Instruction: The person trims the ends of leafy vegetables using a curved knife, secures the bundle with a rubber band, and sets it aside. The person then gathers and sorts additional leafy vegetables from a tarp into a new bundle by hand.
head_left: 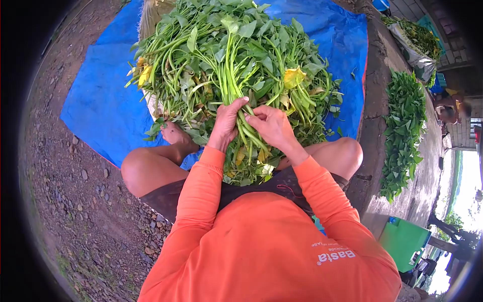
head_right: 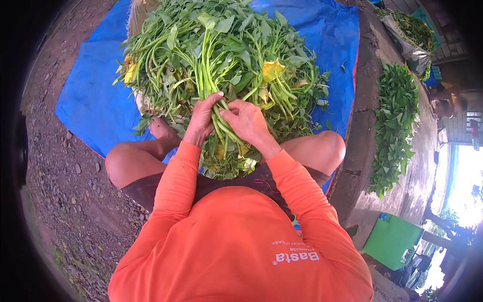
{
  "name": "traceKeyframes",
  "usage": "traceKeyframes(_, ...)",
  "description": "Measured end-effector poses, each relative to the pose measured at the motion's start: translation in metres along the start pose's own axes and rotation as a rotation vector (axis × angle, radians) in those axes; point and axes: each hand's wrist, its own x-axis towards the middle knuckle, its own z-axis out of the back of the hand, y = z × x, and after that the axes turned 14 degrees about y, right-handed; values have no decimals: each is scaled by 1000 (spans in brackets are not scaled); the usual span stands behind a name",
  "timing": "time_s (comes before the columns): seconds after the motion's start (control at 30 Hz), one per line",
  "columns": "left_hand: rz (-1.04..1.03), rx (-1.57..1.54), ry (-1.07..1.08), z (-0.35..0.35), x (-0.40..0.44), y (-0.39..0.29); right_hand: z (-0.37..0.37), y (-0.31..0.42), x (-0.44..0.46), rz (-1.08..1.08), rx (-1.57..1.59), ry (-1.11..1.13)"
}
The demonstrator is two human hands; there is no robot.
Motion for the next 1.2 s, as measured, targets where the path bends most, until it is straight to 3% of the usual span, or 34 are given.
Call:
traceKeyframes(0.1,11,-26,-23,-1,-4,2,-18,-11,4,-123,539,46)
traceKeyframes(0.2,-32,46,-47,4,0,7,-21,0,-8,-142,196,-87)
traceKeyframes(0.33,-62,15,-102,-2,1,13,-32,-17,-2,202,-49,-256)
traceKeyframes(0.37,-50,17,-115,-3,0,12,-31,-17,-2,369,-249,-368)
traceKeyframes(0.47,-64,39,-152,0,2,10,-28,-6,-11,493,-523,-408)
traceKeyframes(0.7,-193,181,-259,-1,-11,-41,8,22,-75,305,-183,378)
traceKeyframes(0.8,-214,206,-316,6,-17,-63,34,21,-44,23,-141,-95)
traceKeyframes(0.87,-256,231,-340,-5,-19,-68,50,0,-2,-261,-372,-151)
traceKeyframes(0.97,-233,196,-289,-8,-19,-59,53,-21,56,-295,-469,-440)
traceKeyframes(1.07,-193,231,-289,-5,-23,-55,69,-53,91,-436,-425,-306)
traceKeyframes(1.1,-196,220,-288,-6,-22,-58,73,-82,103,-379,-445,-326)
traceKeyframes(1.2,-194,175,-289,-2,-25,-58,92,-63,76,-343,-190,-365)
